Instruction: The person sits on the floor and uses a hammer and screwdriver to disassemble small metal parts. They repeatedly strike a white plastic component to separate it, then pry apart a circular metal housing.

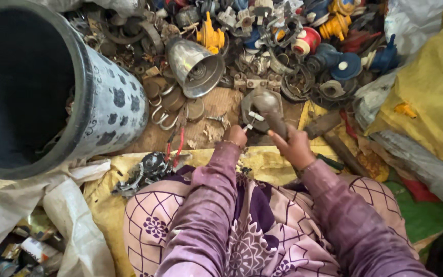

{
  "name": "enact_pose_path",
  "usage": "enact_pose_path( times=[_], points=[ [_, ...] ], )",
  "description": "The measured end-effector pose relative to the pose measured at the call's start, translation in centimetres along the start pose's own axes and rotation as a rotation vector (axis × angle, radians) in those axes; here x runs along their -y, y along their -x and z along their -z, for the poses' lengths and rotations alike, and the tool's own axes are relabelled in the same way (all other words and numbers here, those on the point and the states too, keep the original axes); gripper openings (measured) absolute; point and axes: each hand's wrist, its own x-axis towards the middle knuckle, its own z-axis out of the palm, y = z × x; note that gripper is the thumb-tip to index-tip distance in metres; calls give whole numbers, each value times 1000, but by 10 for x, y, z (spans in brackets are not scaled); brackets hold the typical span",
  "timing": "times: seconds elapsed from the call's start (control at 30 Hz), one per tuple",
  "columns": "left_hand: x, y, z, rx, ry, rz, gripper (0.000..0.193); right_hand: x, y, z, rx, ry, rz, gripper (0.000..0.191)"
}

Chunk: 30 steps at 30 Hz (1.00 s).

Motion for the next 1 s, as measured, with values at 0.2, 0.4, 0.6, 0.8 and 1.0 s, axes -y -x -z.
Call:
enact_pose_path(
  times=[0.2, 0.4, 0.6, 0.8, 1.0],
  points=[
    [1, 3, 7, 1, 35, 58, 37, 2, -1, 15, -70, -272, 272, 39],
    [14, -21, 10, -433, 262, 28, 44, -19, -21, -24, 274, 53, -418, 63],
    [26, -21, 16, -280, 356, 113, 48, -11, -8, -5, 60, -248, -342, 57],
    [23, -25, 15, -362, 429, 48, 44, 52, 14, 76, -246, -394, 364, 48],
    [23, -21, 21, -480, 423, 12, 42, 103, 6, 115, -241, -975, 566, 44]
  ],
)
